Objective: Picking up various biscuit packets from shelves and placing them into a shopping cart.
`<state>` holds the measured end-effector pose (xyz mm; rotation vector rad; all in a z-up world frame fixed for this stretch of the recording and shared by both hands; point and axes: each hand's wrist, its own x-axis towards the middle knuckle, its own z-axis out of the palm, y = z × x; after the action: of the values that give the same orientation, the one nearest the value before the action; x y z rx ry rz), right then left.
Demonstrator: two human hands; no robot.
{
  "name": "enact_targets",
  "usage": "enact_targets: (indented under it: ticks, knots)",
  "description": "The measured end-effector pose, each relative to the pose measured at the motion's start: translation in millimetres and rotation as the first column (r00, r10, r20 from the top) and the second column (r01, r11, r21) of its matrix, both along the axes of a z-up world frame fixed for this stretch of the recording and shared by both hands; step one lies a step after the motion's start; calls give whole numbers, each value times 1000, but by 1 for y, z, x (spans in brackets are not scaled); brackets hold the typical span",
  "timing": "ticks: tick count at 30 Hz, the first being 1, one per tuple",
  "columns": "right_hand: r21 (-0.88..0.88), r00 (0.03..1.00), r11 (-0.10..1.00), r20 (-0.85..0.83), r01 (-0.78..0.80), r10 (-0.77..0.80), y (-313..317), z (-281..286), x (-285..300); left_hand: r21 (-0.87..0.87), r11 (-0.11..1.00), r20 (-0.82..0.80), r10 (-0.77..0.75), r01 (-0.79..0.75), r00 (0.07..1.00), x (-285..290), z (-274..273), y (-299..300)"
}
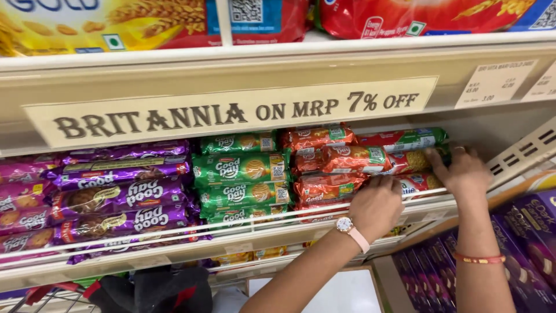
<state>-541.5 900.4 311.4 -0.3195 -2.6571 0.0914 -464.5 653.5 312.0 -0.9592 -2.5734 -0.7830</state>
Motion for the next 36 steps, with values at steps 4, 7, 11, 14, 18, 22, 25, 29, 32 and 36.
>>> enact_targets:
  ticks: [4,7,11,14,18,22,25,29,32,36]
  knots:
    - [-41,980,998,196,55,-46,29,-15,-26,145,989,125,-23,5,992,-5,5,-2]
    - [-185,977,979,180,-82,116,67,-43,-62,230,973,218,-48,-4,975,-12,6,1]
    - [-418,935,859,57,-297,350,63,-33,-81,180,984,275,-64,14,959,-28,-2,18]
    - [-521,931,804,48,-286,363,73,-40,-96,137,990,334,-60,14,941,-60,-28,49]
    - [-779,901,529,-102,-337,423,62,-11,-85,104,988,494,48,-113,868,-72,-15,74]
    - [-754,819,469,-158,-461,551,77,-18,-111,99,959,525,177,-266,832,-82,6,83]
    - [-804,839,443,-122,-397,530,78,-26,-122,153,917,593,212,-367,777,-92,11,85]
    - [-746,878,584,-3,-321,479,69,-15,-106,106,868,521,367,-485,770,-102,4,93]
    - [-698,901,667,70,-262,428,74,-13,-101,119,857,519,378,-502,767,-108,-9,98]
    - [-692,732,382,-316,-613,603,78,-19,-105,184,830,499,382,-526,778,-117,-21,99]
